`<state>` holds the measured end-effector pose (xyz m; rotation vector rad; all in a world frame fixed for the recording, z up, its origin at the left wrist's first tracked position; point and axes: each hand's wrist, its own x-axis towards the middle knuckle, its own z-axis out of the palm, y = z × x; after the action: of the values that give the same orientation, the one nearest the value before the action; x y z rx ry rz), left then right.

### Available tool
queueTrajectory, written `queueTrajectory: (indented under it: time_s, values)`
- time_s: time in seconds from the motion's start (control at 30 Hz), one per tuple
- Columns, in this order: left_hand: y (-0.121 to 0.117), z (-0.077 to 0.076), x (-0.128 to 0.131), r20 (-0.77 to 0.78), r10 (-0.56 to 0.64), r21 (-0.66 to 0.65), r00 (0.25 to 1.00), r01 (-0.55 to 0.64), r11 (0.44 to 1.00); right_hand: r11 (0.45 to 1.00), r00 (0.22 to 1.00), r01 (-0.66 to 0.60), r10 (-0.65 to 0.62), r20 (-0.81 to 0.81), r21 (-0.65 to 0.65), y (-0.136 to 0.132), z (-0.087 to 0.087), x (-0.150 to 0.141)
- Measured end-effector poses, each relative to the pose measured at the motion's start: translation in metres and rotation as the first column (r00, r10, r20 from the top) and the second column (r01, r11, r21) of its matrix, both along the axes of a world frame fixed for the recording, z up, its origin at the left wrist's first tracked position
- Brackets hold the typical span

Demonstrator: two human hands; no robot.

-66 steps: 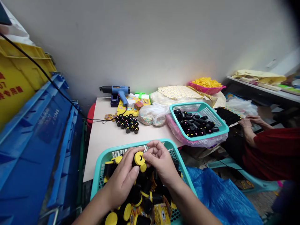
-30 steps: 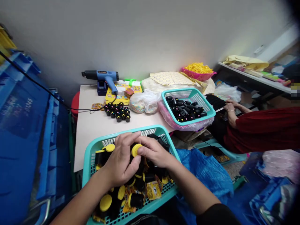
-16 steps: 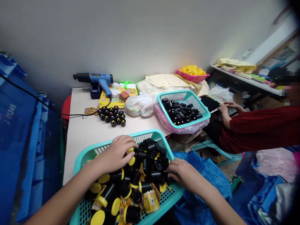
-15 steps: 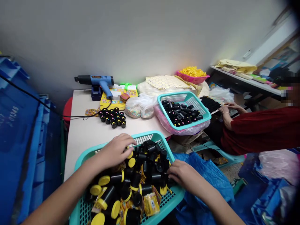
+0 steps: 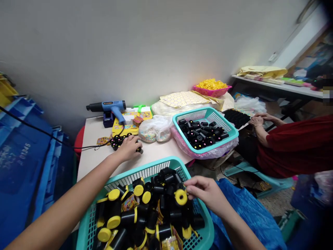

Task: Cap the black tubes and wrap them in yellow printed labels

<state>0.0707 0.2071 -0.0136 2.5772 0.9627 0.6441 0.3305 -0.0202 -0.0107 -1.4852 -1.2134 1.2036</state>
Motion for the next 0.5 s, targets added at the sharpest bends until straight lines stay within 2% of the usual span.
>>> queueTrajectory:
  time_s: [0.1,0.17,0.23,0.3,0.37,0.43,0.5]
  values:
    - [-0.026,0.018,0.0,0.029,-0.031,-0.047,0.999,0.032,0.998,0.998,0.963,0.064,-0.06,-0.263,0.008,0.02,0.01,-0.018]
    - [-0.057,0.026,-0.004,0.087,-0.026,-0.099,0.996,0.035,0.994,0.998,0.912,0.058,-0.038,-0.408,0.036,0.033,0.018,-0.034]
    - [-0.094,0.031,-0.009,0.229,0.032,-0.237,0.973,0.024,0.971,0.999,0.858,0.024,-0.003,-0.513,0.035,0.043,0.024,-0.052]
    - [-0.13,0.03,-0.016,0.358,0.117,-0.387,0.926,0.034,0.921,0.999,0.828,-0.039,0.047,-0.558,0.026,0.05,0.028,-0.068]
    - [-0.158,0.028,-0.023,0.428,0.181,-0.484,0.886,0.056,0.873,0.993,0.823,-0.112,0.117,-0.555,0.044,0.053,0.028,-0.082]
    - [-0.175,0.025,-0.029,0.463,0.22,-0.519,0.859,0.062,0.852,0.978,0.821,-0.195,0.205,-0.533,0.076,0.053,0.027,-0.092]
    - [-0.185,0.023,-0.034,0.476,0.246,-0.514,0.844,0.04,0.857,0.96,0.809,-0.266,0.274,-0.52,0.093,0.051,0.026,-0.1]
